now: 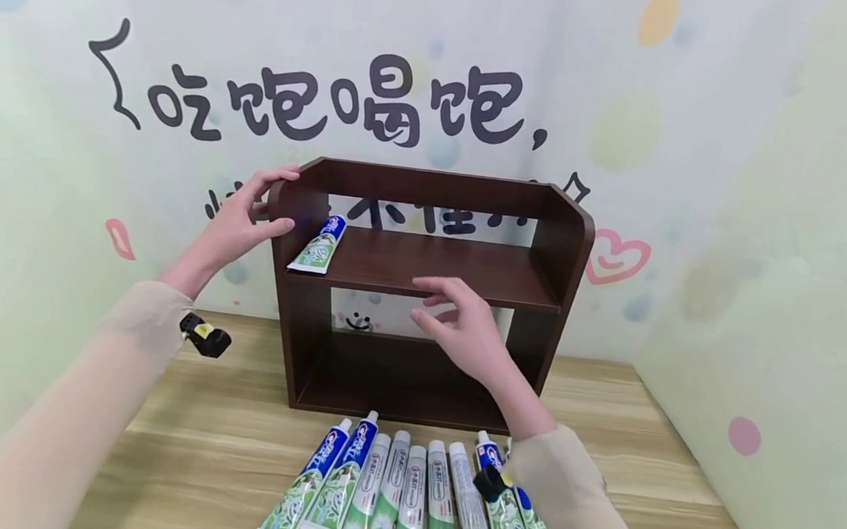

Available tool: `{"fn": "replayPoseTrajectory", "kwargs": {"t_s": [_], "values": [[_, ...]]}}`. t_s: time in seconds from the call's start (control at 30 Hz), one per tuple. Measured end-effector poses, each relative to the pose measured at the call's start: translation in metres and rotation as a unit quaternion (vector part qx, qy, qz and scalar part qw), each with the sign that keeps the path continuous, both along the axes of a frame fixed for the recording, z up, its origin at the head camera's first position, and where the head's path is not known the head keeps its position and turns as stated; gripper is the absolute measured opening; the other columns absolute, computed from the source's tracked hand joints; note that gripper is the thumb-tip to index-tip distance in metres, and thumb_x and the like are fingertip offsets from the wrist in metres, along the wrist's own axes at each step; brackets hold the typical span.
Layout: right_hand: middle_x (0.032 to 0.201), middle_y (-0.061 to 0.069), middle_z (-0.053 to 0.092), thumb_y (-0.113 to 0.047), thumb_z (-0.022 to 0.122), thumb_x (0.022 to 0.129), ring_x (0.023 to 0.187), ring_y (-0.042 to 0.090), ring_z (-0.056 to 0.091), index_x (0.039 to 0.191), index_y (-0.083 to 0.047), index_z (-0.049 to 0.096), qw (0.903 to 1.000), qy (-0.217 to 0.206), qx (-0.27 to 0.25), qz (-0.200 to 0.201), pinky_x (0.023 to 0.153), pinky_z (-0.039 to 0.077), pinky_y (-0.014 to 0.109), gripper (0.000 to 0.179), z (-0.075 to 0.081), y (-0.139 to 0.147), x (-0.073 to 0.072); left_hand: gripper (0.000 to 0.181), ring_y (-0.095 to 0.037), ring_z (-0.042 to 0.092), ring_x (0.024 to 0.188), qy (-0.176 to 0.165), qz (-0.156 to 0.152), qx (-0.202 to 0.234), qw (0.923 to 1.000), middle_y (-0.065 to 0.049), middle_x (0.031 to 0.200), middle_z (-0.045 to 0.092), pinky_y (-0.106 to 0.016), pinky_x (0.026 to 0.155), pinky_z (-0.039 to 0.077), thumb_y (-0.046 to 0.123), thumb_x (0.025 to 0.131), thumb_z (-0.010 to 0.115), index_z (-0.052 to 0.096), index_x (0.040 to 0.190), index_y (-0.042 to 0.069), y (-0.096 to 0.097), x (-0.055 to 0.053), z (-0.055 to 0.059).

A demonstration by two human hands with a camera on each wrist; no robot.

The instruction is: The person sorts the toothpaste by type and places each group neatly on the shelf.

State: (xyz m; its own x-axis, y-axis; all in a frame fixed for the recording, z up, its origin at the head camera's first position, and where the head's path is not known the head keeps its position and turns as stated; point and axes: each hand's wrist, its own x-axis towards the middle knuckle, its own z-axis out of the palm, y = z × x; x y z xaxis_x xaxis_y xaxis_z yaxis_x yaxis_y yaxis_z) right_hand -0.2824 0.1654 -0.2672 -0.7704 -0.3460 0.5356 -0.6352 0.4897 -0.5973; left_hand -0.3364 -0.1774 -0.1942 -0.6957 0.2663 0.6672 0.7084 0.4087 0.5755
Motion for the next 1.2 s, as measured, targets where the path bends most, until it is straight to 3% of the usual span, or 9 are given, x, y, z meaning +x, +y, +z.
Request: {"fn": "replayPoseTrajectory", "kwargs": {"t_s": [0.3, 0.43, 0.8, 0.9, 1.13, 1.2], "values": [[0.127, -0.002, 0.063, -0.022, 0.07, 0.092, 0.108, 0.014, 0.064, 0.135, -0.021, 0.058, 0.9991, 0.03, 0.014, -0.029, 0.088, 0.057, 0.017, 0.045, -0.032, 0.03, 0.024, 0.056, -0.031, 0.037, 0.142, 0.004, 0.003, 0.0, 1.0, -0.012, 0.158, 0.037, -0.058, 0.113, 0.041, 0.001, 0.089, 0.064, 0.044, 0.142, 0.005, 0.002, 0.0, 0.0], [0.128, -0.001, 0.063, -0.017, 0.07, 0.091, 0.108, 0.012, 0.062, 0.133, -0.019, 0.059, 0.9986, 0.04, 0.02, -0.028, 0.084, 0.058, 0.019, 0.044, -0.048, 0.043, 0.032, 0.057, -0.03, 0.037, 0.142, 0.001, 0.003, -0.001, 1.0, -0.012, 0.158, 0.037, -0.058, 0.113, 0.041, 0.001, 0.089, 0.064, 0.044, 0.142, 0.005, 0.003, 0.001, 0.0], [0.126, 0.006, 0.063, -0.013, 0.069, 0.091, 0.105, -0.002, 0.057, 0.137, -0.017, 0.054, 0.9984, 0.019, 0.031, -0.044, 0.079, 0.059, 0.022, 0.049, -0.086, 0.081, 0.045, 0.059, -0.03, 0.035, 0.144, -0.011, 0.002, -0.014, 0.9998, -0.01, 0.159, 0.035, -0.058, 0.114, 0.039, 0.003, 0.09, 0.063, 0.042, 0.145, 0.01, -0.001, 0.002, -0.001], [0.126, 0.007, 0.062, -0.011, 0.07, 0.091, 0.104, -0.006, 0.055, 0.136, -0.015, 0.055, 0.9987, 0.014, 0.024, -0.043, 0.078, 0.059, 0.021, 0.048, -0.091, 0.088, 0.05, 0.06, -0.032, 0.035, 0.144, -0.012, -0.001, -0.013, 0.9998, -0.01, 0.16, 0.034, -0.061, 0.114, 0.038, 0.003, 0.09, 0.063, 0.04, 0.146, 0.01, -0.003, -0.001, -0.002], [0.123, 0.008, 0.064, -0.01, 0.071, 0.089, 0.101, -0.009, 0.054, 0.136, -0.013, 0.056, 0.9967, 0.009, 0.034, -0.073, 0.076, 0.058, 0.02, 0.05, -0.103, 0.104, 0.058, 0.065, -0.022, 0.037, 0.145, -0.019, -0.005, -0.006, 0.9998, 0.003, 0.16, 0.036, -0.054, 0.114, 0.04, 0.006, 0.088, 0.071, 0.045, 0.146, 0.019, -0.015, -0.026, -0.01], [0.123, 0.008, 0.064, -0.011, 0.072, 0.089, 0.1, -0.009, 0.054, 0.136, -0.012, 0.056, 0.9961, 0.006, 0.039, -0.079, 0.075, 0.059, 0.02, 0.05, -0.106, 0.108, 0.059, 0.065, -0.021, 0.038, 0.144, -0.019, -0.007, -0.008, 0.9998, 0.003, 0.159, 0.038, -0.054, 0.114, 0.041, 0.006, 0.087, 0.072, 0.046, 0.145, 0.018, -0.016, -0.027, -0.009]]}}
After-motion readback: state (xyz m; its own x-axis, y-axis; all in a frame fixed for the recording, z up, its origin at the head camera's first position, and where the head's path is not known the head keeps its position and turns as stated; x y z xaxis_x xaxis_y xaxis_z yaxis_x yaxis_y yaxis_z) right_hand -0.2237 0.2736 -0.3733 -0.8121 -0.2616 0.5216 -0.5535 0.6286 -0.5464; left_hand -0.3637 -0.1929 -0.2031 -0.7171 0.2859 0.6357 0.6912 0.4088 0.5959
